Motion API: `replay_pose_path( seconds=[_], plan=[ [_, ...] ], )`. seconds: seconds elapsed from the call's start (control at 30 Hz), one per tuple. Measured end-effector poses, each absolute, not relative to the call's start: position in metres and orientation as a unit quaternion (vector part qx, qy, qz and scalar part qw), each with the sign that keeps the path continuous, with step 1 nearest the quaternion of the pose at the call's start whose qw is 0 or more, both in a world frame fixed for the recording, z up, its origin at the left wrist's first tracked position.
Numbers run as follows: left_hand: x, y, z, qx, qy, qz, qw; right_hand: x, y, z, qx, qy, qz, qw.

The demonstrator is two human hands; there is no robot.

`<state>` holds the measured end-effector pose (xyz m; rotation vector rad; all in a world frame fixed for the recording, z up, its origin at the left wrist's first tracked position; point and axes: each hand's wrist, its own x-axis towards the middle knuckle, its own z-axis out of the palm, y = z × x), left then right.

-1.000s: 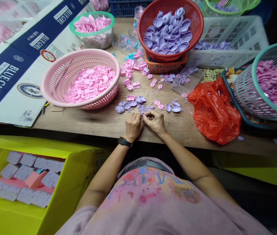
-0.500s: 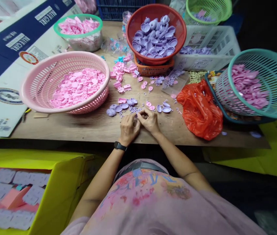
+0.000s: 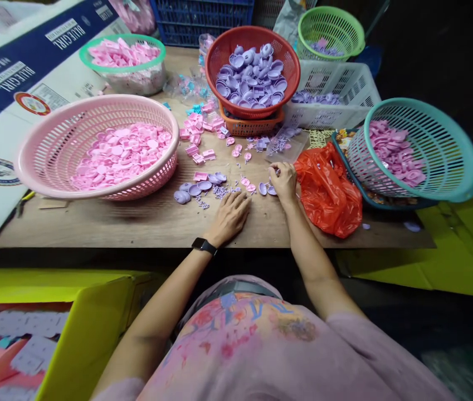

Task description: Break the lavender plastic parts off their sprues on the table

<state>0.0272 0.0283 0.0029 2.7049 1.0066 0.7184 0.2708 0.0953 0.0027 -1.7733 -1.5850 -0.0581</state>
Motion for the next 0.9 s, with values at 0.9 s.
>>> replay_pose_path(
  seconds=[0.9],
  plan=[
    [-0.038, 0.03, 0.004, 0.742, 0.545, 0.384, 0.069, 0.194, 0.061, 0.006, -0.562, -0.789, 0.067, 0.237]
  ],
)
